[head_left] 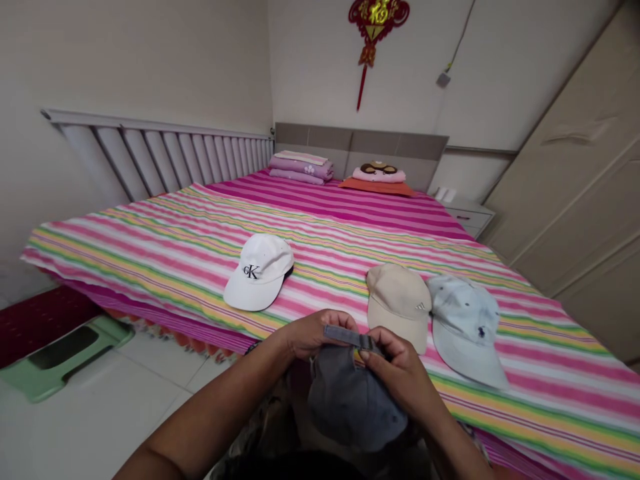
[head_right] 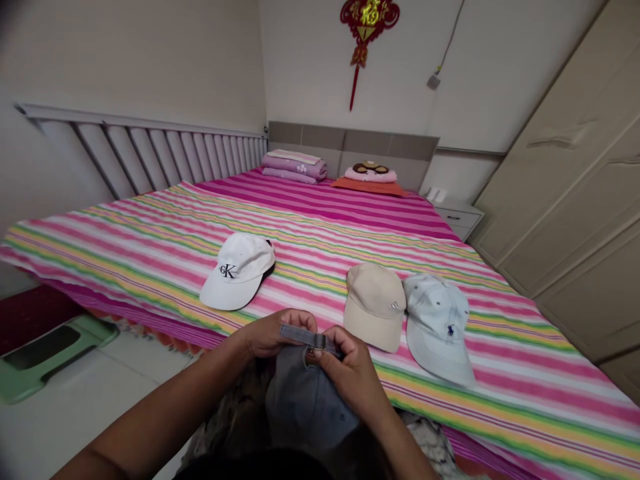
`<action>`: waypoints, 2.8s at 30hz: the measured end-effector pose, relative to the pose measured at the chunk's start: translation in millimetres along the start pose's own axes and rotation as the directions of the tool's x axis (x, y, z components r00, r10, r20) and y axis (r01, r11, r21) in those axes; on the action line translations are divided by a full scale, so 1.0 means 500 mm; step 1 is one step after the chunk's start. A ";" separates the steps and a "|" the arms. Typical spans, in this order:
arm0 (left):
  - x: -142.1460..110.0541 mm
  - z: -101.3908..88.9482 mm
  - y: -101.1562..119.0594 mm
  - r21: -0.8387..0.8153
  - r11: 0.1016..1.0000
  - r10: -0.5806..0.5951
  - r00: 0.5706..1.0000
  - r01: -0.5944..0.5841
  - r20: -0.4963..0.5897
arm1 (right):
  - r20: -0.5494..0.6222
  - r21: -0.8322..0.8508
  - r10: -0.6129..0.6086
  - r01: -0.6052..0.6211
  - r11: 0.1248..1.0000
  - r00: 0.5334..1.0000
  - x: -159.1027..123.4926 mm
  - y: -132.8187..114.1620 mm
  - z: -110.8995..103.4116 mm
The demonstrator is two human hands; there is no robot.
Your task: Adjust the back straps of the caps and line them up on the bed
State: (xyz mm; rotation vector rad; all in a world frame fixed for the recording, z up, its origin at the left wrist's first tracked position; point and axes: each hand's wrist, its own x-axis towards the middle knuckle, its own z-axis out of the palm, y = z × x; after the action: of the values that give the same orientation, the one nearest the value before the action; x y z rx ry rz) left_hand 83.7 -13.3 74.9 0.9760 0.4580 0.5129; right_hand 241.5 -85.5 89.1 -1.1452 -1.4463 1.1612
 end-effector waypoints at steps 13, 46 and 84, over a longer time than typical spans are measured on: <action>-0.018 0.011 0.007 0.009 0.999 0.045 0.996 -0.045 -0.082 | 0.114 -0.676 -0.484 0.424 0.602 0.868 -0.023 -0.031 -0.006; -0.018 0.042 -0.016 0.652 0.699 0.530 0.825 -0.294 -0.196 | -0.158 -0.606 -0.337 0.179 0.775 0.928 -0.015 -0.026 -0.008; -0.013 0.050 -0.028 0.422 0.878 0.369 0.881 -0.226 -0.295 | 0.254 -0.918 -0.645 0.389 0.074 0.721 -0.025 -0.012 -0.010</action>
State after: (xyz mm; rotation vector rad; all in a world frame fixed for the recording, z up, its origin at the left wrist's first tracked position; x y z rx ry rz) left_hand 95.9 -39.9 75.9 1.3424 0.7673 0.9283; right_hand 247.5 -98.1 94.2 -1.1888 -2.1647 -0.5712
